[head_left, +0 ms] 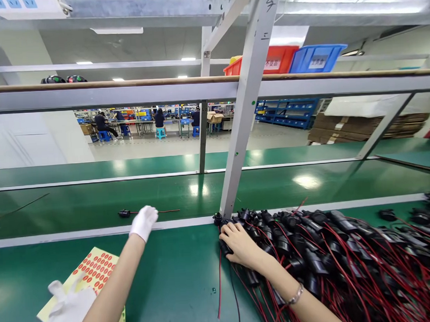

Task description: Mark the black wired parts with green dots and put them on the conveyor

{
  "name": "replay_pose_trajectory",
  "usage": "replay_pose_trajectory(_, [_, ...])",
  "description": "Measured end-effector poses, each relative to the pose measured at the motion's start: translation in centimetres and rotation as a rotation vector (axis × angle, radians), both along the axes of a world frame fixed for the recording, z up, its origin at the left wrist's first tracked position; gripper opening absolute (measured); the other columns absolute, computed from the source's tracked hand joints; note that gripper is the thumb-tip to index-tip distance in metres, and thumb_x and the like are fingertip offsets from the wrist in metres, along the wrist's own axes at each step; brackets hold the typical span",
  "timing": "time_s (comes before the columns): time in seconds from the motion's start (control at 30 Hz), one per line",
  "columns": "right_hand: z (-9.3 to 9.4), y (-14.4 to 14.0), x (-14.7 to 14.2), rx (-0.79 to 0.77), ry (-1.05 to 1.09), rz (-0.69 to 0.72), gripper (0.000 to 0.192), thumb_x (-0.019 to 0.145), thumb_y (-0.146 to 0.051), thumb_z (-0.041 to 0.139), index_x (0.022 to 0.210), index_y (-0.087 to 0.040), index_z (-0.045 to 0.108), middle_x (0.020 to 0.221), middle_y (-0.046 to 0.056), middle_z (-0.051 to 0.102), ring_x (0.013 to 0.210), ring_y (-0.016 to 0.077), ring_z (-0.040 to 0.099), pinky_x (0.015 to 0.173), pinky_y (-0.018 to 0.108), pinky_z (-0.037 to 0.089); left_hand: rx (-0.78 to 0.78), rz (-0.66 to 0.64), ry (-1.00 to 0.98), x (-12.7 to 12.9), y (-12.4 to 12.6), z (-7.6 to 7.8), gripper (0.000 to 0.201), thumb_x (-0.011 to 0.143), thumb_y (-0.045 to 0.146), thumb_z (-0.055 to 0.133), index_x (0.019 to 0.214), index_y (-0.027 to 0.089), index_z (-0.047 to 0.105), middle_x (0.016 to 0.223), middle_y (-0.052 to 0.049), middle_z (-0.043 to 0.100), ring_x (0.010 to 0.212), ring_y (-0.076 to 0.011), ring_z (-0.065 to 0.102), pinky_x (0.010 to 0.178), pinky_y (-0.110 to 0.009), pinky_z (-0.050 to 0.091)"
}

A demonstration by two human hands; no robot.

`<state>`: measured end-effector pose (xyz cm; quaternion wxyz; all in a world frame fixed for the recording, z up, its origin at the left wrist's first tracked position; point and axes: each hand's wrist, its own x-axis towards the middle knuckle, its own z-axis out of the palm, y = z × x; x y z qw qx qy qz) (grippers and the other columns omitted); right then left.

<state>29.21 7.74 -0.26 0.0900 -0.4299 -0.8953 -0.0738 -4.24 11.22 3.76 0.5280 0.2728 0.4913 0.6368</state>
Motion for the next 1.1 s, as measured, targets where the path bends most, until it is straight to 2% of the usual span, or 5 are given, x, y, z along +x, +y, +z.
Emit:
replay_pose_trajectory(0.2, [1.4,-1.9,-0.4,0.139,0.124,0.030,0.022,0.086,-0.030,0.073,0.102,-0.016,0.064,0.105,0.008,0.069,0.100,0.0270,0.064,0.086,0.046,0.052,-0.137,-0.404,0.050,11.0,-7.2,-2.7,0.025,0.089,0.027,0.069,0.107,0.009,0.067,0.105,-0.014,0.073,0.095,-0.0231,0.070,0.092,-0.043,0.053])
replay_pose_trajectory(0.33, [3.4,-5.2,-1.0,0.273,0.265,0.099,0.037,0.085,-0.011,0.064,0.119,-0.019,0.055,0.114,0.012,0.068,0.103,0.0304,0.063,0.088,0.049,0.051,0.019,-0.526,0.104,14.6,-10.8,-0.3,0.034,0.078,0.024,0.076,0.110,0.012,0.069,0.112,-0.011,0.073,0.108,-0.0246,0.066,0.102,-0.041,0.047])
replay_pose_trajectory(0.53, [7.6,-10.4,0.2,0.392,0.572,0.254,0.052,0.090,-0.016,0.064,0.137,-0.017,0.041,0.118,0.013,0.063,0.112,0.0255,0.062,0.094,0.040,0.055,0.270,-0.636,0.263,14.1,-14.0,4.1,0.038,0.071,0.016,0.077,0.109,0.017,0.071,0.116,-0.006,0.073,0.109,-0.0223,0.064,0.104,-0.035,0.045])
replay_pose_trajectory(0.73, [10.5,-12.3,1.0,0.324,0.582,0.407,0.040,0.092,-0.021,0.068,0.128,-0.024,0.051,0.102,0.006,0.073,0.095,0.0206,0.071,0.089,0.033,0.059,0.316,-0.812,0.218,13.5,-15.1,4.1,0.042,0.069,0.018,0.082,0.110,0.019,0.075,0.111,-0.004,0.075,0.106,-0.0230,0.066,0.097,-0.033,0.047])
replay_pose_trajectory(1.1, [10.6,-13.0,1.3,0.270,0.522,0.406,0.037,0.087,-0.013,0.068,0.117,-0.029,0.054,0.095,0.005,0.075,0.084,0.0223,0.073,0.078,0.034,0.063,0.300,-0.820,0.393,13.8,-15.6,5.1,0.038,0.069,0.015,0.077,0.107,0.019,0.076,0.104,-0.002,0.075,0.098,-0.0217,0.065,0.092,-0.030,0.048])
